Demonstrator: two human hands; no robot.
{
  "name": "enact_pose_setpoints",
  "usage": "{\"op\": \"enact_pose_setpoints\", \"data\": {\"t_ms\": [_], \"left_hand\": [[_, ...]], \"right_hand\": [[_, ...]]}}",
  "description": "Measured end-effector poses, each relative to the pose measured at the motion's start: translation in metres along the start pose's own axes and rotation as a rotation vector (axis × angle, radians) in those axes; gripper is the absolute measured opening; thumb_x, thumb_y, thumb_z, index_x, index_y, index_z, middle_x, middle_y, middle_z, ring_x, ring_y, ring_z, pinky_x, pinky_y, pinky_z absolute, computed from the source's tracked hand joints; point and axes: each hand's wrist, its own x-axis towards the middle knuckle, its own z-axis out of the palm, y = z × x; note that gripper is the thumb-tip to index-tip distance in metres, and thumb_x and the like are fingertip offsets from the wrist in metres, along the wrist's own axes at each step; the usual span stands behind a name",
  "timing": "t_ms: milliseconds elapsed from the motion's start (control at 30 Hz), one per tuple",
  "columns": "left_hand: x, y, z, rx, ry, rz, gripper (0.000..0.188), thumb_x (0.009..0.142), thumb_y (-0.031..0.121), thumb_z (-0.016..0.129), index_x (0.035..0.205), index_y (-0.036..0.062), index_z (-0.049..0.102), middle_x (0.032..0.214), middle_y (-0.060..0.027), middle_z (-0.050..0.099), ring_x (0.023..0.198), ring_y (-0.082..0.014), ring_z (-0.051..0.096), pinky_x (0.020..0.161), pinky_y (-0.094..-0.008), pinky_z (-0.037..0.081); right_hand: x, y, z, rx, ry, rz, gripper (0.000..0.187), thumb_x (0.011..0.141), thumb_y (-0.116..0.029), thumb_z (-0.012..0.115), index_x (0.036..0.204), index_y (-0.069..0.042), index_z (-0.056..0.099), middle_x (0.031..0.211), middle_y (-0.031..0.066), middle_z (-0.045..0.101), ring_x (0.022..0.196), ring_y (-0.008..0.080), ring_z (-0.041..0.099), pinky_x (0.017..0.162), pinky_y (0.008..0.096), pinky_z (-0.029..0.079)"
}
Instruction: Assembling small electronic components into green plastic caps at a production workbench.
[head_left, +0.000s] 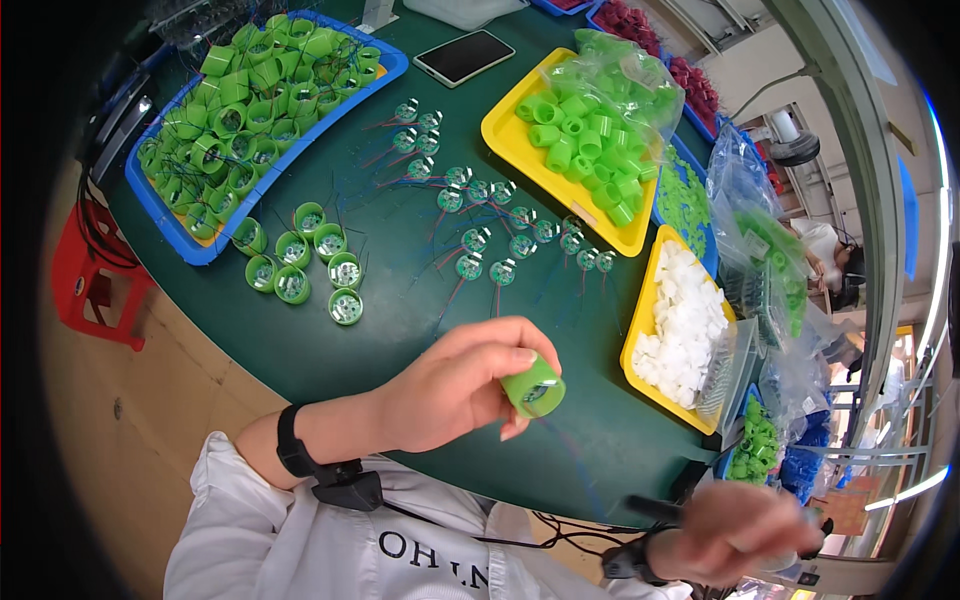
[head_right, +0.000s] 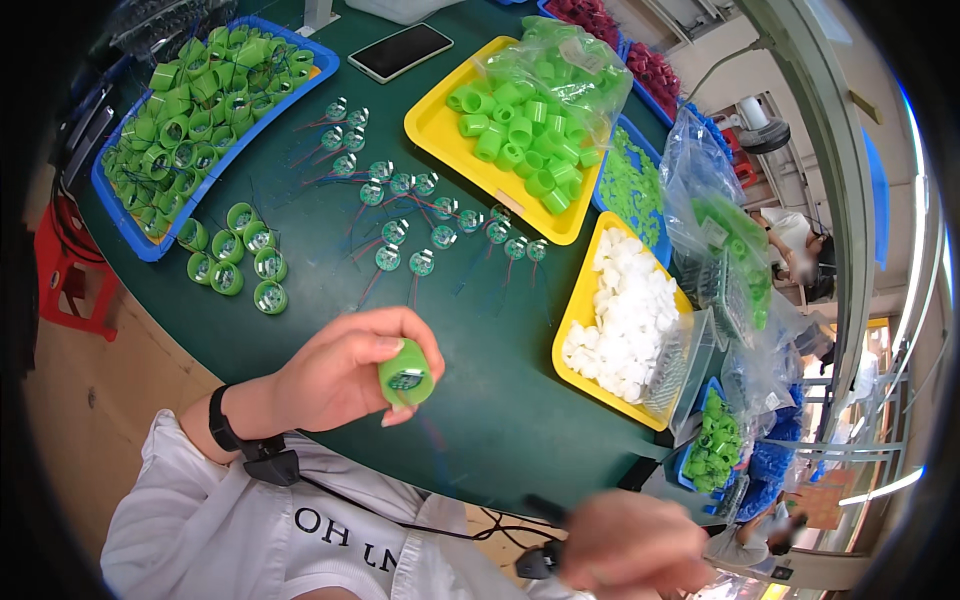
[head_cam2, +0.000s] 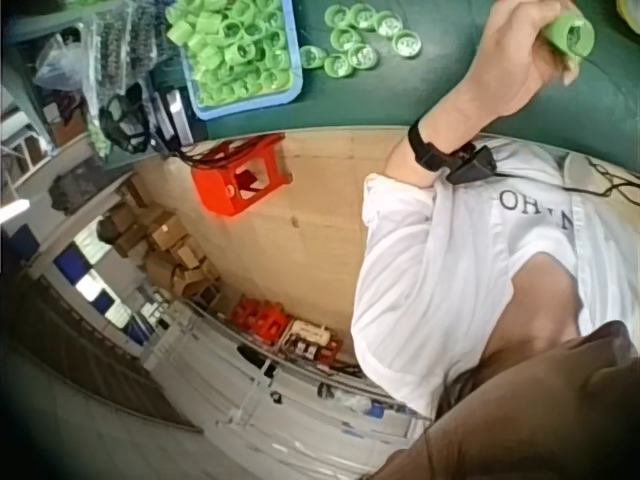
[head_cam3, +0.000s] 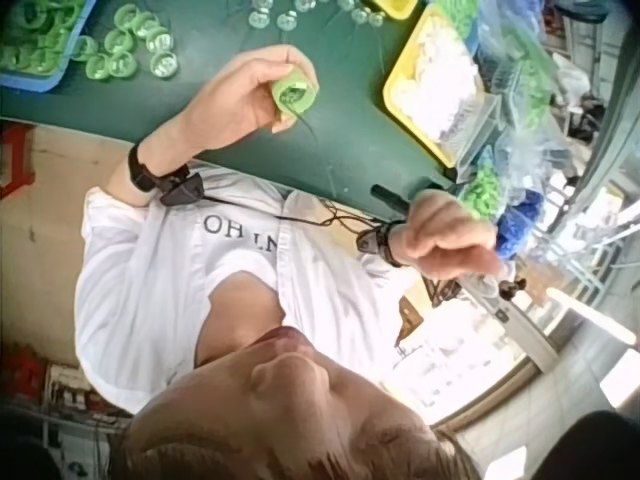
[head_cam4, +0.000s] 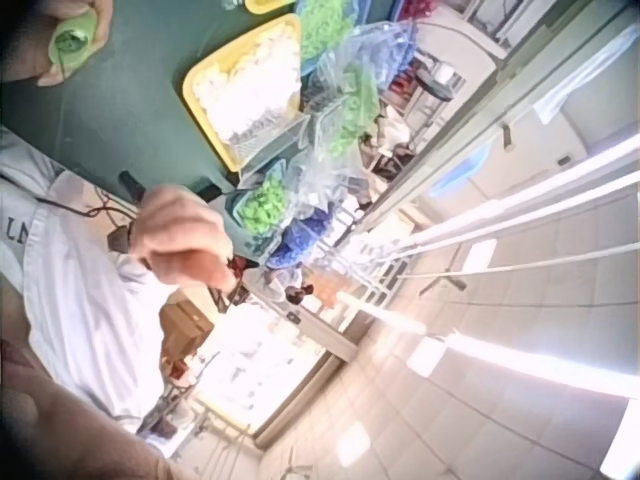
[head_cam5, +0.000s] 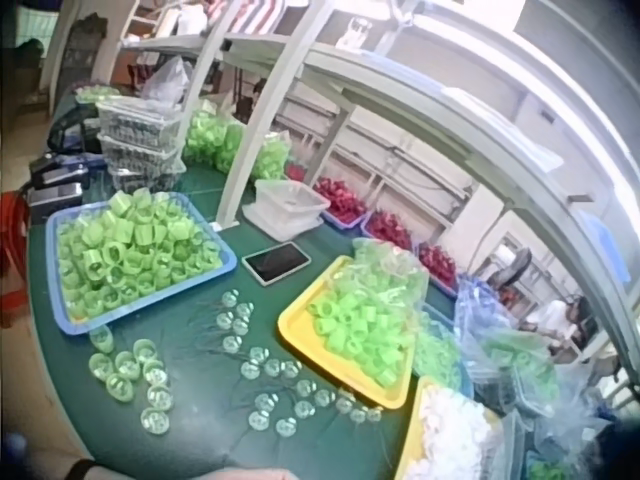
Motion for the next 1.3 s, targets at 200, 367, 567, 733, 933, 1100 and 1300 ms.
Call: {"op": "enact_pose_setpoints", "data": {"t_ms": [200,367,567,733,933,1100,1300], "left_hand": [[0.006,-0.020,0.006,-0.219,-0.052,-0.270,0.028,0.093,0.028,0.029,0.093,0.0041,0.044,0.065,-0.0072,0.042,0.052,-0.0105,0.033,0.042,-0.0236,0.025],[0.012,-0.022,0.005,-0.049,0.165,-0.285,0.031,0.094,0.030,0.030,0.090,0.0045,0.047,0.064,-0.0010,0.039,0.048,-0.0070,0.026,0.042,-0.0216,0.022],[0.012,-0.027,0.009,0.098,0.265,-0.154,0.032,0.094,0.030,0.034,0.083,0.0041,0.050,0.057,0.0015,0.036,0.047,-0.0057,0.024,0.043,-0.0223,0.019],[0.011,-0.029,0.007,0.128,0.316,-0.119,0.030,0.093,0.028,0.035,0.082,0.0042,0.050,0.056,0.0022,0.034,0.047,-0.0056,0.025,0.043,-0.0220,0.019],[0.011,-0.039,-0.002,0.107,0.556,-0.122,0.024,0.091,0.020,0.035,0.074,0.0058,0.046,0.056,0.0020,0.032,0.045,-0.0059,0.025,0.040,-0.0227,0.018],[0.013,-0.043,-0.013,0.054,0.730,-0.152,0.025,0.089,0.014,0.034,0.065,0.0088,0.037,0.057,0.0022,0.026,0.044,-0.0064,0.022,0.038,-0.0241,0.015],[0.019,-0.040,-0.017,0.040,0.736,-0.235,0.024,0.088,0.014,0.033,0.065,0.0095,0.036,0.056,0.0030,0.024,0.045,-0.0064,0.019,0.039,-0.0243,0.014]], "right_hand": [[0.038,0.006,0.016,0.397,-0.181,-0.345,0.050,0.091,-0.046,0.045,0.054,-0.013,0.040,0.043,-0.0037,0.034,0.036,0.0067,0.031,0.036,0.0194,0.023],[0.035,0.047,0.026,0.473,-0.261,-0.219,0.063,0.092,-0.051,0.036,0.049,-0.005,0.040,0.038,0.0020,0.036,0.027,0.0137,0.032,0.028,0.0245,0.022],[0.035,0.065,0.036,0.491,-0.295,-0.182,0.067,0.092,-0.052,0.036,0.045,-0.006,0.030,0.040,0.0026,0.032,0.029,0.0142,0.030,0.030,0.0255,0.018],[0.033,0.082,0.035,0.388,-0.313,-0.088,0.062,0.093,-0.046,0.037,0.046,-0.006,0.029,0.041,0.0028,0.031,0.031,0.0164,0.031,0.032,0.0267,0.020],[0.029,0.110,0.037,0.383,-0.240,0.155,0.054,0.090,-0.035,0.045,0.048,-0.005,0.029,0.043,0.0042,0.031,0.035,0.0180,0.032,0.036,0.0286,0.026],[0.019,0.134,0.054,0.332,-0.119,0.158,0.055,0.086,-0.042,0.044,0.047,-0.007,0.026,0.040,-0.0009,0.025,0.033,0.0122,0.020,0.035,0.0270,0.013],[0.018,0.138,0.044,0.343,-0.107,0.146,0.054,0.086,-0.040,0.044,0.048,-0.006,0.025,0.040,-0.0008,0.026,0.034,0.0112,0.021,0.035,0.0267,0.014]]}}
